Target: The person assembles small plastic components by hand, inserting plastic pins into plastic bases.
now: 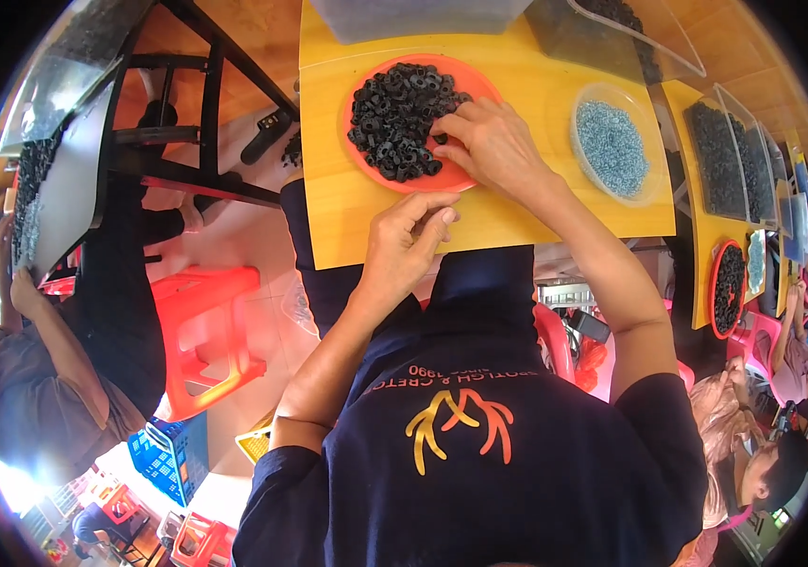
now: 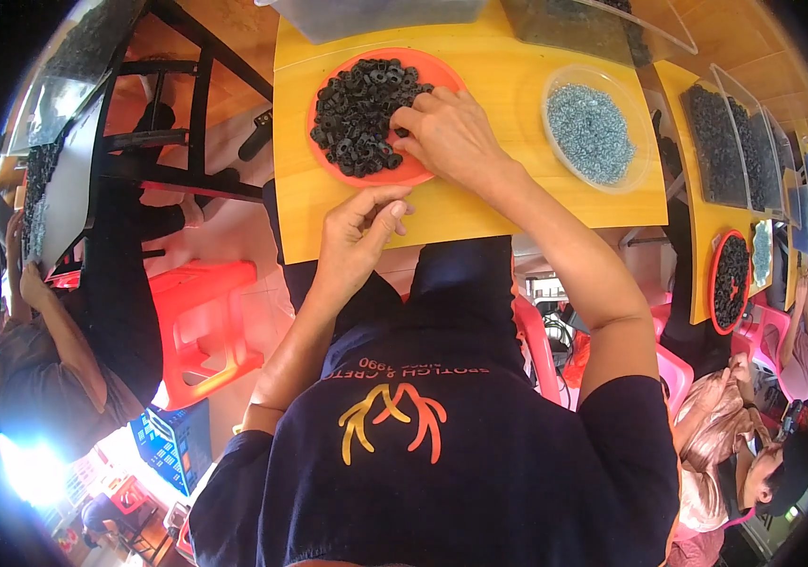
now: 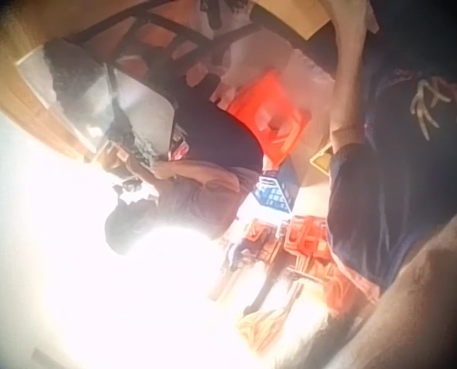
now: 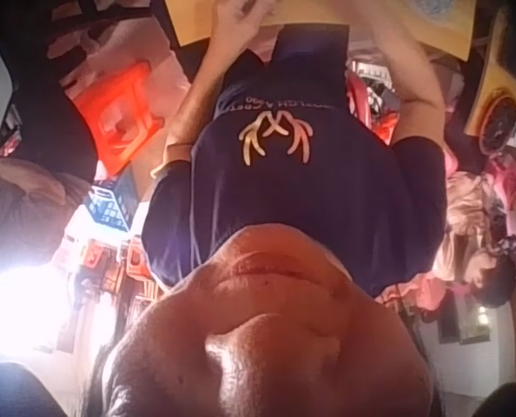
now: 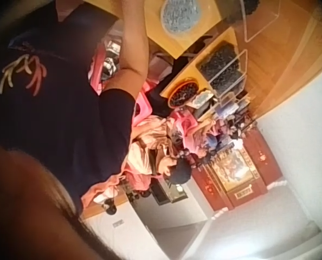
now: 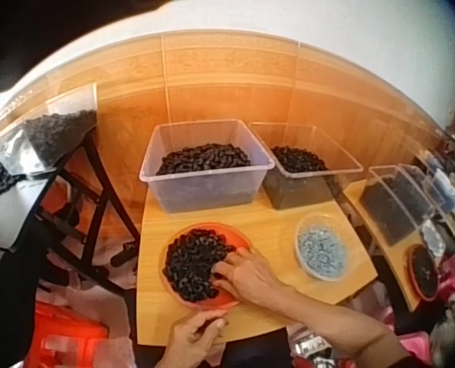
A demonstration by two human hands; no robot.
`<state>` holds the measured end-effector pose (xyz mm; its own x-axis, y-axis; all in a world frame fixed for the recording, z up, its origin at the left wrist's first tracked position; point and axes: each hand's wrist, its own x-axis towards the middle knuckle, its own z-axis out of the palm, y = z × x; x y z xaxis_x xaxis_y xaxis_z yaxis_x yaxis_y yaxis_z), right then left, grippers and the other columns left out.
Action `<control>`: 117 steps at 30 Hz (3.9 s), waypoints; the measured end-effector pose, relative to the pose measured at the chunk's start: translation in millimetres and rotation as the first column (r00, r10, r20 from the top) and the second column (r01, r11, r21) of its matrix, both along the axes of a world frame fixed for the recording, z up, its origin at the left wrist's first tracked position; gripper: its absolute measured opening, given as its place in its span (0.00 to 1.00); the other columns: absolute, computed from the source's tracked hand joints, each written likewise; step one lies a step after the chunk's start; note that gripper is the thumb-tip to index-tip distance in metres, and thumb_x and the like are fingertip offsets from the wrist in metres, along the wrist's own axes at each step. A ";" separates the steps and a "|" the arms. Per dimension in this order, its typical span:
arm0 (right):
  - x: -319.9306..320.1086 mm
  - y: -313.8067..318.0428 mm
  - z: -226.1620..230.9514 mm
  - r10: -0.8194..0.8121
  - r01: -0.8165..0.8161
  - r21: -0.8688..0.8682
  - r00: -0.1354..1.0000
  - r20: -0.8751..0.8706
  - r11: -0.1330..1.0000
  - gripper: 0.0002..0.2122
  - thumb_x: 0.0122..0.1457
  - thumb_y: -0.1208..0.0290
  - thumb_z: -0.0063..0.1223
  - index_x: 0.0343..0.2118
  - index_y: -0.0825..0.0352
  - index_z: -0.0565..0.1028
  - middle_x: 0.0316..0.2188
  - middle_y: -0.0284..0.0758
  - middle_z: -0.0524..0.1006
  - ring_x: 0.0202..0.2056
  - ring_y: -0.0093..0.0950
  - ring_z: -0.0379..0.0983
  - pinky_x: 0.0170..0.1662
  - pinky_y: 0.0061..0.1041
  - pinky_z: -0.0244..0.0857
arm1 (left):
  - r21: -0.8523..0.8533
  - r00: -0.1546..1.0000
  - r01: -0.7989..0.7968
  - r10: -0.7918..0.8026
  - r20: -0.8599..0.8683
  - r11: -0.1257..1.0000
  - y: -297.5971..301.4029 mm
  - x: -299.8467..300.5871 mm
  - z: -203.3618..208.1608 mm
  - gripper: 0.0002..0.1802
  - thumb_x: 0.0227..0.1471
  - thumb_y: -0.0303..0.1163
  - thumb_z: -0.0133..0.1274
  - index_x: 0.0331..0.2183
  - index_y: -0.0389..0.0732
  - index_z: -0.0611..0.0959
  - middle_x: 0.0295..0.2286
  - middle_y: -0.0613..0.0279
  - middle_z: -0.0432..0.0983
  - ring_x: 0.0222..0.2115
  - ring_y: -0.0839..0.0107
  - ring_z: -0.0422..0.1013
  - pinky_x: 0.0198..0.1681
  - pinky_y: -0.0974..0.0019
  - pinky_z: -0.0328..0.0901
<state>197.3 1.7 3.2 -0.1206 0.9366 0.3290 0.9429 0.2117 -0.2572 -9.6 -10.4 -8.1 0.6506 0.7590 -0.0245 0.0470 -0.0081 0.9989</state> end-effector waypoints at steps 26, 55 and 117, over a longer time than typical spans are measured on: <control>-5.4 -61.9 21.7 0.135 -0.086 0.107 0.450 -0.883 0.991 0.08 0.55 0.82 0.59 0.37 0.70 0.75 0.40 0.35 0.74 0.38 0.23 0.74 0.43 0.22 0.70 | -0.100 0.923 -0.044 0.079 0.376 0.994 6.8 29.4 29.5 0.12 0.58 0.22 0.55 0.45 0.34 0.79 0.35 0.63 0.75 0.36 0.78 0.72 0.40 0.73 0.68; 143.0 -132.4 36.7 -0.472 0.469 0.067 0.881 0.037 0.881 0.05 0.55 0.72 0.59 0.34 0.62 0.80 0.34 0.37 0.77 0.41 0.38 0.73 0.43 0.36 0.68 | -0.249 0.976 0.191 -0.156 0.153 0.949 7.2 47.6 -9.2 0.10 0.57 0.22 0.55 0.42 0.33 0.78 0.36 0.57 0.80 0.32 0.73 0.77 0.37 0.71 0.71; 9.1 -40.5 23.0 -0.007 0.044 0.127 0.961 -0.275 0.991 0.09 0.56 0.72 0.58 0.40 0.67 0.79 0.33 0.38 0.78 0.37 0.38 0.75 0.39 0.35 0.70 | -0.382 0.932 0.047 0.098 0.350 0.923 -3.8 13.6 -12.7 0.09 0.57 0.24 0.56 0.40 0.34 0.78 0.31 0.60 0.78 0.30 0.74 0.74 0.36 0.70 0.69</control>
<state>206.4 -38.8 26.2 0.0146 0.8848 0.4657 0.8458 0.2374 -0.4777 4.1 -14.2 -20.8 0.6505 0.7550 -0.0830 -0.3166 0.3689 0.8739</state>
